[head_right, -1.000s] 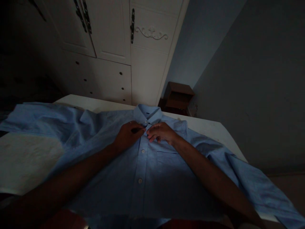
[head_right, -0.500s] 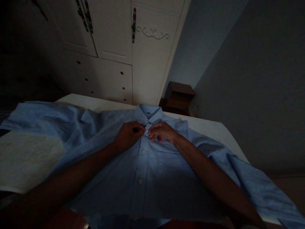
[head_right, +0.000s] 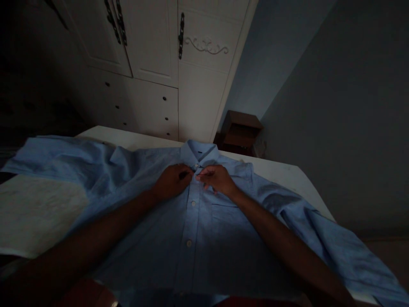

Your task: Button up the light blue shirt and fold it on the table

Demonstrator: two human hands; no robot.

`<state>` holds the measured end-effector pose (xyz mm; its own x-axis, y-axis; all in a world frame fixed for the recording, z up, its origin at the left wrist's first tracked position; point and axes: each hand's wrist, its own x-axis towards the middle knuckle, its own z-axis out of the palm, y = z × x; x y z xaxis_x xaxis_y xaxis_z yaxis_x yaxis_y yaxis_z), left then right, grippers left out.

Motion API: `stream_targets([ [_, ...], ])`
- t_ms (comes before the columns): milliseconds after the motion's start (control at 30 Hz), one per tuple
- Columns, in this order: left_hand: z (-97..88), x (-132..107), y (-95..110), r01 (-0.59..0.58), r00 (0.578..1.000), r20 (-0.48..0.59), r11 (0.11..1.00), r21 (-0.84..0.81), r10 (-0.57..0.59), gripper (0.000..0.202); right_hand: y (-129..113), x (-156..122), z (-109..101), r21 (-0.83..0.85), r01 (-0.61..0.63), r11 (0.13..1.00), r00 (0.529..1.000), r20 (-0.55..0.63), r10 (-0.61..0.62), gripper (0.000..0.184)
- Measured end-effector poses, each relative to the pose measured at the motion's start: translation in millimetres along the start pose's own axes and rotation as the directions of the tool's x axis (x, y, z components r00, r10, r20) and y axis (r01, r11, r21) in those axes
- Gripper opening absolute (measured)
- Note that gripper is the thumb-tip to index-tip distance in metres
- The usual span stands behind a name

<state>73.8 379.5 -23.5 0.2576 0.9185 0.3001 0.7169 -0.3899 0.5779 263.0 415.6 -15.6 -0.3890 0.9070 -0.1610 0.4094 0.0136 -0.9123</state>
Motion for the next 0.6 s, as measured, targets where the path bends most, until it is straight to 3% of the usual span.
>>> stream_targets([
  [100, -1.9, 1.2, -3.4, -0.052, 0.998, -0.04, 0.991, 0.12, 0.057, 0.025, 4.7, 1.0, -1.8, -0.063, 0.072, 0.995, 0.992, -0.101, -0.078, 0.042],
  [300, -2.9, -0.6, -15.8, -0.027, 1.0, -0.002, 0.915, 0.403, 0.031, 0.037, 20.2, 1.6, -4.2, -0.189, 0.27, 0.944, 0.946, -0.13, -0.297, 0.037],
  [467, 0.1, -2.7, -21.4, 0.016, 1.0, 0.013, 0.87, 0.493, -0.026, 0.053, 29.4, -9.3, 0.3, -0.394, 0.395, 0.83, 0.853, -0.179, -0.491, 0.04],
  [600, 0.3, -2.2, -20.0, 0.066, 0.995, 0.025, 0.854, 0.516, -0.092, 0.067, 36.8, -30.0, -2.7, -0.652, 0.394, 0.648, 0.813, -0.081, -0.576, 0.051],
])
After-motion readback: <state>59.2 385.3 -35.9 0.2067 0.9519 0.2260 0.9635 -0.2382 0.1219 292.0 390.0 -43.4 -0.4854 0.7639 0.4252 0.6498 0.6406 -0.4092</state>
